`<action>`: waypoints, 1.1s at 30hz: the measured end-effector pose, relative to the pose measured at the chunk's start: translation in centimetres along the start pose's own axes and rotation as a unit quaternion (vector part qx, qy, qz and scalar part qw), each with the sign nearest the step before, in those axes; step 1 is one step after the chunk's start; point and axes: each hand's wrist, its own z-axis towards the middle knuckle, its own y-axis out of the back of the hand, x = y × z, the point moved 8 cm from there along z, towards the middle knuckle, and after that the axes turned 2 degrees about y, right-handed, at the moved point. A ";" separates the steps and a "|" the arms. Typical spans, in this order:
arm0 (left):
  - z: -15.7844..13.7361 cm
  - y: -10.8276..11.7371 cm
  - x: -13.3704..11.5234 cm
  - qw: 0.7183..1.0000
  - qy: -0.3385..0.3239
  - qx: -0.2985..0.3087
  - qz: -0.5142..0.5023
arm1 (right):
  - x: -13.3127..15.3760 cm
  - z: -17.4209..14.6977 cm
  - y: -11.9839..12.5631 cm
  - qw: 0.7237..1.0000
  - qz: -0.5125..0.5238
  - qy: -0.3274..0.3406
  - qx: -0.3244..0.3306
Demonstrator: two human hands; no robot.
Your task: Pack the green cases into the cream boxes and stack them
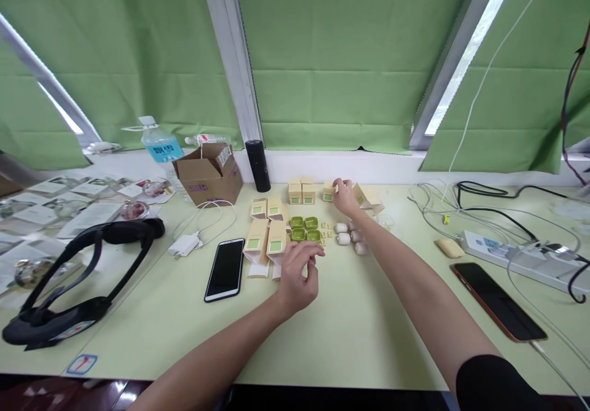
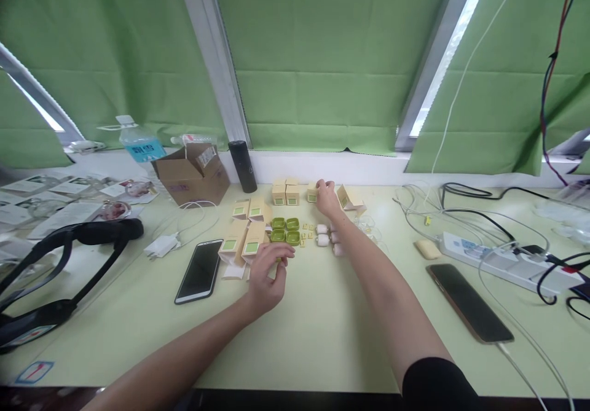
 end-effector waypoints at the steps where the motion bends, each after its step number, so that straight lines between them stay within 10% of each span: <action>1: 0.0 -0.1 -0.1 1.000 -0.001 0.001 -0.002 | -0.1 -0.3 -0.2 1.000 -0.003 0.000 0.002; 21: -0.5 -1.2 0.2 0.998 0.007 0.056 0.002 | 3.4 0.1 -1.2 0.999 0.008 0.013 0.039; 33: -2.5 -5.3 0.3 0.945 0.017 0.308 0.105 | 7.7 -15.0 5.3 0.991 -0.122 0.030 0.051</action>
